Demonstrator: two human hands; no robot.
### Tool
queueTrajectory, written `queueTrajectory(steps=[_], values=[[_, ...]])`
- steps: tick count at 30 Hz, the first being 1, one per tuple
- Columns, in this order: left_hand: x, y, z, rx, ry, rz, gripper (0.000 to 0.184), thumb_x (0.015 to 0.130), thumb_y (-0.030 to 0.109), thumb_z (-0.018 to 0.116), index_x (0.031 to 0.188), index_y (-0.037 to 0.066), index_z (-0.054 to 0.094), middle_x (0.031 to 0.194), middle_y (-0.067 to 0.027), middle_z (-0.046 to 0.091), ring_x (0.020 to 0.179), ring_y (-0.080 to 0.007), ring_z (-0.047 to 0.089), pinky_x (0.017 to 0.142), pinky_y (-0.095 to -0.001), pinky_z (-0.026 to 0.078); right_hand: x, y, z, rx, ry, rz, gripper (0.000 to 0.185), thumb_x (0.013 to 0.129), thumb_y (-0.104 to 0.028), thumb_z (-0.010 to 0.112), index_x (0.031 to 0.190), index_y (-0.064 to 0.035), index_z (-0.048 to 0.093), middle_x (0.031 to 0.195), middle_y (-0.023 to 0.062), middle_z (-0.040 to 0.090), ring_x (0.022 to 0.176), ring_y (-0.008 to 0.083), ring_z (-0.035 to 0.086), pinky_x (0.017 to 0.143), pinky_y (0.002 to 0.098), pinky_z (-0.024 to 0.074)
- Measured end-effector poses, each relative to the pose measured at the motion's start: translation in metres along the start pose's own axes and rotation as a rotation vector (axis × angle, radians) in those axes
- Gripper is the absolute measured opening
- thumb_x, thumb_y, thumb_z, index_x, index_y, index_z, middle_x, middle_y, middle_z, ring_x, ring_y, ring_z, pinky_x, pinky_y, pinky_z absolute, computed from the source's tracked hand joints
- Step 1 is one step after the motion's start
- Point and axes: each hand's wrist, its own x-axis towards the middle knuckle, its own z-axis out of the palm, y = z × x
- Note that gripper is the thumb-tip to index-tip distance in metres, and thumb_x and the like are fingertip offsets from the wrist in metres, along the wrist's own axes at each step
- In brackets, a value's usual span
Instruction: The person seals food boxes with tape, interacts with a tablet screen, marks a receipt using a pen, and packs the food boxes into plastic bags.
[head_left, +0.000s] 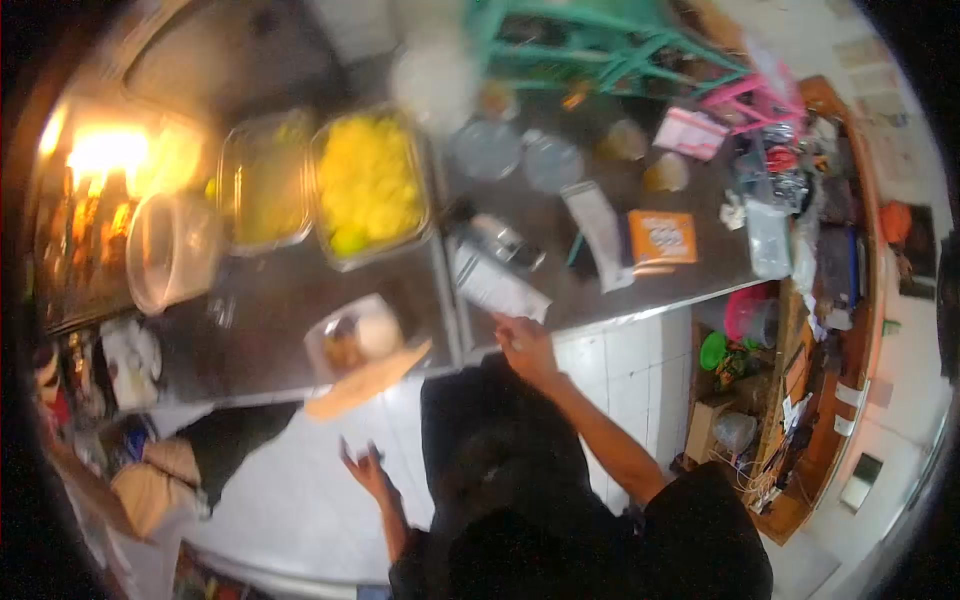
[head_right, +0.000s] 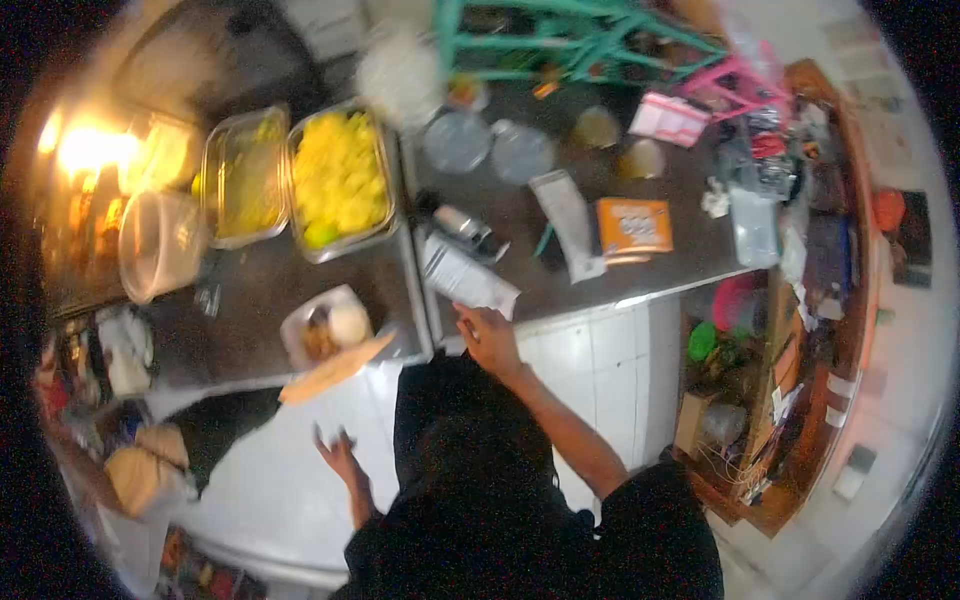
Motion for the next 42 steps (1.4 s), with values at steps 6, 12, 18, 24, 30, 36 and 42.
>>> queueTrajectory(steps=[6,12,18,24,30,36,42], values=[[0.103,0.111,-0.006,-0.044,-0.567,0.008,0.056,0.082,0.000,0.068,0.134,0.001,0.047,0.097,-0.0169,0.068,0.082,-0.0228,0.069,0.072,-0.0327,0.056,0.041,-0.148,0.040,0.653,-0.825,0.365,0.054,0.090,-0.012,0.067,0.139,-0.0073,0.047,0.097,0.0120,0.069,0.077,0.0157,0.067,0.070,0.0282,0.0572],[0.132,0.106,-0.015,-0.048,-0.762,-0.045,0.034,0.087,0.009,0.066,0.114,-0.009,0.061,0.108,-0.0184,0.066,0.093,-0.0313,0.068,0.080,-0.0384,0.059,0.032,-0.130,0.105,1.022,-0.700,0.360,0.029,0.094,-0.015,0.062,0.115,0.0052,0.063,0.107,0.0124,0.068,0.092,0.0194,0.067,0.077,0.0300,0.0579],[0.137,0.097,-0.001,0.045,-0.822,0.105,0.023,0.087,0.009,0.067,0.103,-0.008,0.068,0.094,-0.0146,0.071,0.088,-0.0210,0.068,0.081,-0.0309,0.056,0.011,-0.118,0.108,0.911,-0.540,0.351,0.027,0.095,-0.015,0.061,0.112,0.0054,0.064,0.105,0.0123,0.068,0.089,0.0183,0.068,0.080,0.0305,0.0564],[0.109,0.116,0.027,-0.054,-0.707,-0.338,0.036,0.090,0.013,0.065,0.115,-0.013,0.060,0.095,-0.0168,0.068,0.084,-0.0212,0.068,0.076,-0.0275,0.056,-0.010,-0.143,0.087,0.999,-0.366,0.677,0.039,0.097,-0.015,0.056,0.127,0.0095,0.053,0.109,0.0162,0.066,0.085,0.0227,0.069,0.080,0.0315,0.0572],[0.107,0.121,0.032,-0.089,-0.642,-0.404,0.044,0.090,0.011,0.066,0.128,-0.007,0.053,0.099,-0.0146,0.065,0.085,-0.0212,0.066,0.076,-0.0266,0.057,-0.013,-0.134,0.105,0.904,-0.224,0.742,0.032,0.095,-0.012,0.053,0.121,0.0032,0.060,0.112,0.0155,0.067,0.084,0.0197,0.069,0.071,0.0267,0.0545],[0.155,0.121,-0.010,0.550,-0.158,0.487,0.034,0.085,0.032,0.072,0.113,0.012,0.070,0.081,-0.0080,0.060,0.078,-0.0225,0.058,0.070,-0.0365,0.045,0.004,-0.150,0.048,0.095,-0.036,0.594,0.023,0.092,-0.022,0.060,0.105,-0.0044,0.066,0.090,0.0126,0.070,0.084,0.0222,0.067,0.073,0.0371,0.0515],[0.269,0.098,0.053,0.784,-0.794,0.270,0.032,0.069,0.022,0.080,0.092,0.002,0.071,0.076,-0.0112,0.070,0.067,-0.0184,0.066,0.062,-0.0339,0.053,0.060,-0.067,0.104,-0.054,-0.164,0.363,0.022,0.081,-0.024,0.071,0.087,-0.0035,0.069,0.081,0.0142,0.070,0.074,0.0301,0.069,0.066,0.0400,0.0534]])
